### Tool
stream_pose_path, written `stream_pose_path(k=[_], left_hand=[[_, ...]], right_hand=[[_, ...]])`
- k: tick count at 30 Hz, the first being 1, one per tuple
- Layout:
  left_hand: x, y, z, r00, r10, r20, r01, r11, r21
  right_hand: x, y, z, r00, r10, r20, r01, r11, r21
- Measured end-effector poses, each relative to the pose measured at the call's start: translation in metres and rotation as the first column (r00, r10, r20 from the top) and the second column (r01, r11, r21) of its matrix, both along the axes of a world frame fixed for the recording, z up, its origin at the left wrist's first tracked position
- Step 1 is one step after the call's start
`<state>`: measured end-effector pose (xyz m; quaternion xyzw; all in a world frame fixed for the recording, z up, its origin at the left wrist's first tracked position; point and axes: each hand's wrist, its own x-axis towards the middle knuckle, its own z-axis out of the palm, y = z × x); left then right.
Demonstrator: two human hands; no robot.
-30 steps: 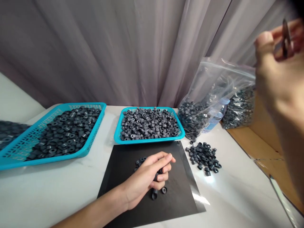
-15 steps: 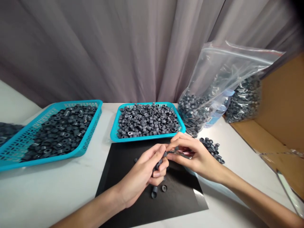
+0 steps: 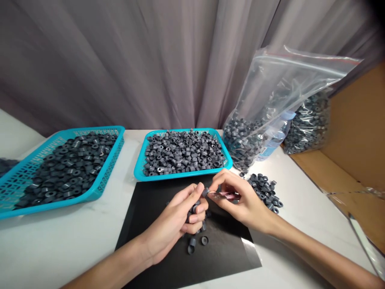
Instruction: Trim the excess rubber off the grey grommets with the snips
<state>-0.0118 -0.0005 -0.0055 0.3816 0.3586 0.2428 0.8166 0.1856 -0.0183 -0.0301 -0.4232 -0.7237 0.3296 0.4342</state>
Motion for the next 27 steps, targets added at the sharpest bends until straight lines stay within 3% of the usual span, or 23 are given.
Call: stream_pose_path(k=[7, 14, 18, 22, 27], left_hand=[[-0.001, 0.003, -0.004, 0.999, 0.034, 0.005, -0.034, 0.999, -0.041], [-0.002, 0.002, -0.004, 0.998, 0.034, 0.047, -0.031, 0.998, -0.048], [-0.002, 0.002, -0.002, 0.997, 0.051, 0.06, -0.047, 0.997, -0.059], [-0.004, 0.004, 0.003, 0.992, 0.078, 0.101, -0.071, 0.995, -0.069], [-0.004, 0.004, 0.005, 0.991, 0.083, 0.102, -0.077, 0.995, -0.055]], right_hand=[[-0.002, -0.001, -0.002, 0.967, -0.053, -0.247, 0.026, 0.993, -0.113], [0.0, 0.005, -0.001, 0.916, -0.059, -0.396, -0.036, 0.973, -0.229], [-0.001, 0.008, -0.006, 0.862, -0.067, -0.502, -0.129, 0.929, -0.347], [0.0, 0.008, -0.012, 0.839, -0.091, -0.537, -0.177, 0.887, -0.427], [0.0, 0.007, -0.016, 0.841, -0.077, -0.535, -0.182, 0.892, -0.414]])
